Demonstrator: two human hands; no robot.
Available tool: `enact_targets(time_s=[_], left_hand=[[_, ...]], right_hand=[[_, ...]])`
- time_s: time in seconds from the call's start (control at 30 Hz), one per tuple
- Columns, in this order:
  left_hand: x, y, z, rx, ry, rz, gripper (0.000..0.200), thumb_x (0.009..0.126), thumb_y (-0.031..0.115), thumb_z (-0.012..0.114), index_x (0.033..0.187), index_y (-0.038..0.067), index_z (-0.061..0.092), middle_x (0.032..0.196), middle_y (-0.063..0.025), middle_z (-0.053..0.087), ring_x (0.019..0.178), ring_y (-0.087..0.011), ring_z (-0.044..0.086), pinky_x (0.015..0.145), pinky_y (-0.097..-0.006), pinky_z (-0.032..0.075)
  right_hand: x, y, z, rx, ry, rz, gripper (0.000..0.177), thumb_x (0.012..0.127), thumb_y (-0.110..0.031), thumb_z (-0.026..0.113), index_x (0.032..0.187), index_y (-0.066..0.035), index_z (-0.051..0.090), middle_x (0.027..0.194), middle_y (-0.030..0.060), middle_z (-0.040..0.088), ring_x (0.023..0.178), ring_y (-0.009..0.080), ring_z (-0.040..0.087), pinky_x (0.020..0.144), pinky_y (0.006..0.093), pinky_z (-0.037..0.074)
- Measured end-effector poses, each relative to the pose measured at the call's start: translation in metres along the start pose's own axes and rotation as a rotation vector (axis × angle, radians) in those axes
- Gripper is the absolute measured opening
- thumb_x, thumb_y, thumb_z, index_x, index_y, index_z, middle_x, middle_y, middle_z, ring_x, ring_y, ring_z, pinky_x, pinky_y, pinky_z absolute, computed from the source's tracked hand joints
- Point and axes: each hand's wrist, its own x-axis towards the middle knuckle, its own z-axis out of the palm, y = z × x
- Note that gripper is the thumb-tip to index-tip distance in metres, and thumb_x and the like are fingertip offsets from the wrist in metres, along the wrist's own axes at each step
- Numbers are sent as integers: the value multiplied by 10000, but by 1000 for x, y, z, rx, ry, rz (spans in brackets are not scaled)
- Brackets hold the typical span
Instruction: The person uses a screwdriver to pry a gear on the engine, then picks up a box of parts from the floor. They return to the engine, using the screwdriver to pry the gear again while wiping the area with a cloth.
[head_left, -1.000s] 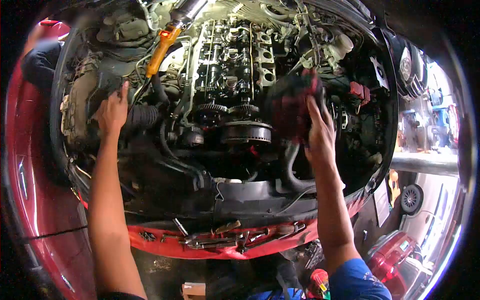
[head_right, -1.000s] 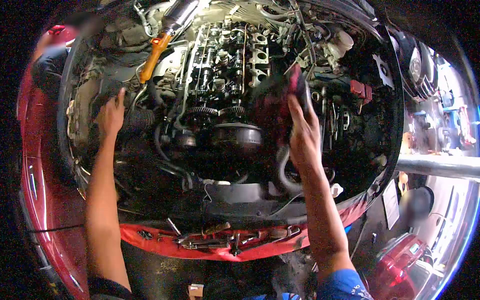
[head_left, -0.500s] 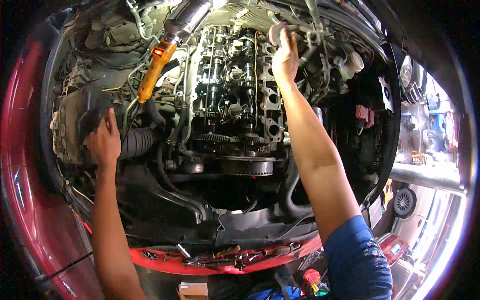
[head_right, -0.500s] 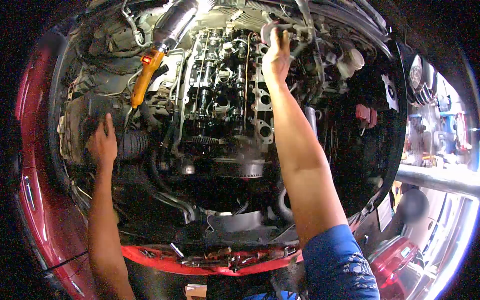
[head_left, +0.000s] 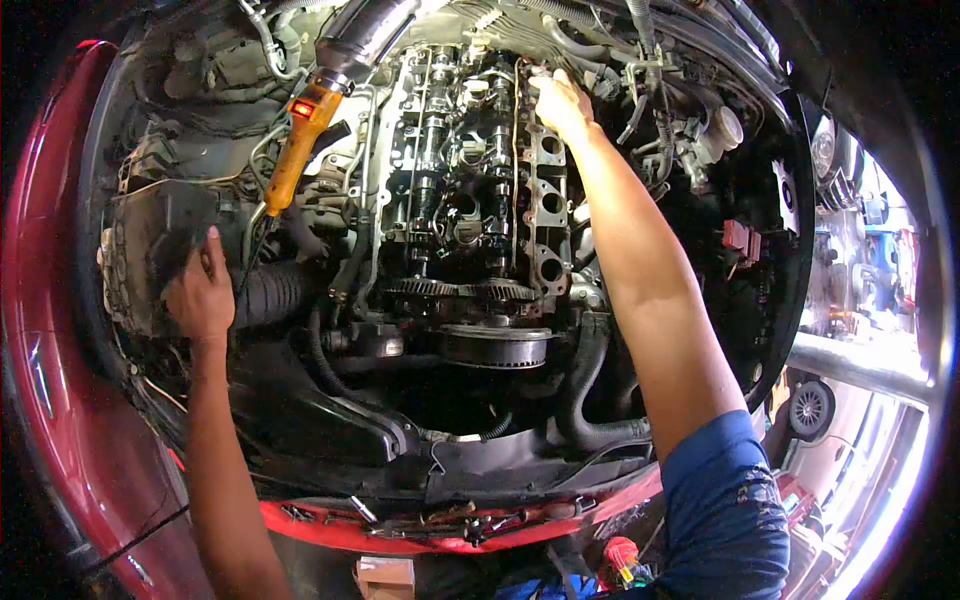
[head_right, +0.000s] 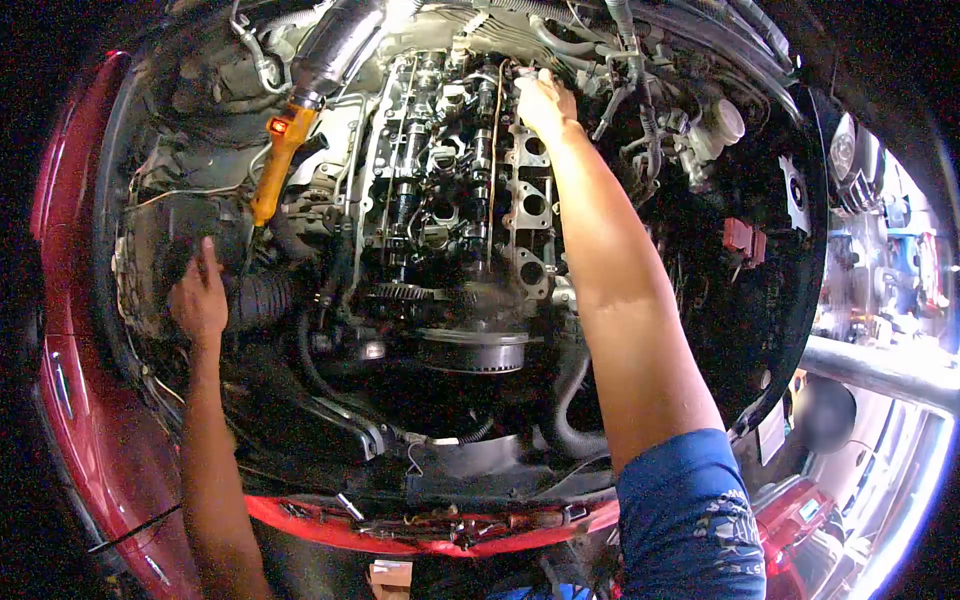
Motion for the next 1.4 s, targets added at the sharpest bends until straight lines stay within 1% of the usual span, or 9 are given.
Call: enact_targets(time_s=[0.13,0.47,0.7,0.9,1.03,1.13,1.27,1.33,1.4], left_hand=[[0,0,-3,118,-23,-4,694,1016,653,335,1054,108,763,911,-132,757,859,-399,703,803,-501,531],[-6,5,-13,-6,2,14,703,1002,681,327,1040,118,745,934,-209,732,874,-437,688,795,-541,523],[-7,4,-8,-53,45,8,695,1002,680,329,1002,116,734,907,-216,728,856,-449,684,788,-558,522],[-3,-1,-2,-12,70,43,691,1004,671,344,997,113,752,898,-219,726,835,-444,682,770,-560,513],[-1,2,-4,-1,6,2,690,1008,657,354,978,97,755,870,-224,722,791,-446,674,760,-555,507],[-3,0,-3,48,70,49,680,1012,646,362,978,91,753,836,-226,718,764,-446,675,752,-552,514],[-2,-1,0,27,79,34,639,1005,644,372,939,127,742,837,-151,733,819,-425,687,745,-530,521],[-2,0,-3,14,64,13,634,1004,646,375,943,134,744,849,-148,736,828,-419,689,753,-526,525],[-2,0,-3,21,113,38,638,1003,647,377,931,127,739,851,-150,737,828,-416,690,756,-524,527]], right_hand=[[5,20,-1,53,-50,-212,356,845,-155,640,1187,-238,697,1022,91,683,1070,267,655,903,382,548],[-41,3,-34,133,-261,-65,396,805,-81,610,1156,-203,745,1015,163,716,1009,307,696,903,390,555],[-93,-6,-54,98,217,277,405,898,-174,563,1298,-163,629,1167,194,636,1088,391,635,900,476,519],[-32,-26,-40,151,497,126,412,856,-106,625,1259,-21,640,1057,282,651,1044,440,614,946,485,500],[5,-9,-5,40,15,8,445,819,-216,599,1215,-22,660,1113,257,663,1093,408,616,973,480,485],[14,12,-6,-254,-265,-504,271,778,-177,599,967,-52,748,877,145,737,1045,349,676,911,471,511],[0,-7,-32,478,-362,70,212,942,-186,550,753,-133,630,593,83,574,528,233,580,429,357,378],[19,22,-8,932,-618,137,305,1011,-245,498,714,-177,480,506,6,384,384,165,382,360,339,257],[-1,25,-10,846,-648,84,119,928,-149,530,1046,-147,547,542,32,450,420,168,433,393,348,318]])
